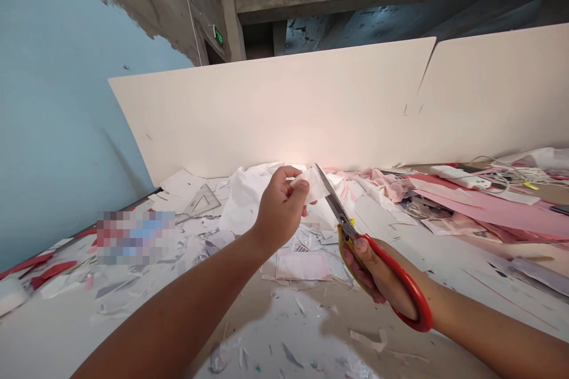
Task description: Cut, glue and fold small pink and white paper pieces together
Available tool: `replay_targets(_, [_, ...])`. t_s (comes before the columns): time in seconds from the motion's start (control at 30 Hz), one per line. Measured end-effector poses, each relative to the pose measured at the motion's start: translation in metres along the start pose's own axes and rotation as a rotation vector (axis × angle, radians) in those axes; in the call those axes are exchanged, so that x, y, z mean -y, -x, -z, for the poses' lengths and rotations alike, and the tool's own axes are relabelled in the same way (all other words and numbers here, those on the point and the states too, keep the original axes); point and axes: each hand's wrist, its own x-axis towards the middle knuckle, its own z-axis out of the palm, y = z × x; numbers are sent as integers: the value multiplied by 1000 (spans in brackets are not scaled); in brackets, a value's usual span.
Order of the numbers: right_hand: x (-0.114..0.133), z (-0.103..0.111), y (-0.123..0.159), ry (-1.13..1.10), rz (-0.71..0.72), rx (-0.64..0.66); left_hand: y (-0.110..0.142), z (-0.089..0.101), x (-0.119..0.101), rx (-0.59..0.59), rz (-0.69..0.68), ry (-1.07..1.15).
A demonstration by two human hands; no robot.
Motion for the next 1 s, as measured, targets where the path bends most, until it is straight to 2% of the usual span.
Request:
replay_targets(0.53, [-4,1,0,-15,-106,20,-2,2,-4,-19,4,49])
replay_targets(0.77, [-11,-3,0,-190,-11,65,-1,1,-3,27,24,94])
replay_targets(0.9, [-19,-1,3,-186,80,83,-1,1,-1,23,16,71])
replay_targets(1.0, [-27,1,4,-175,82,131,-1,1,-1,26,17,83])
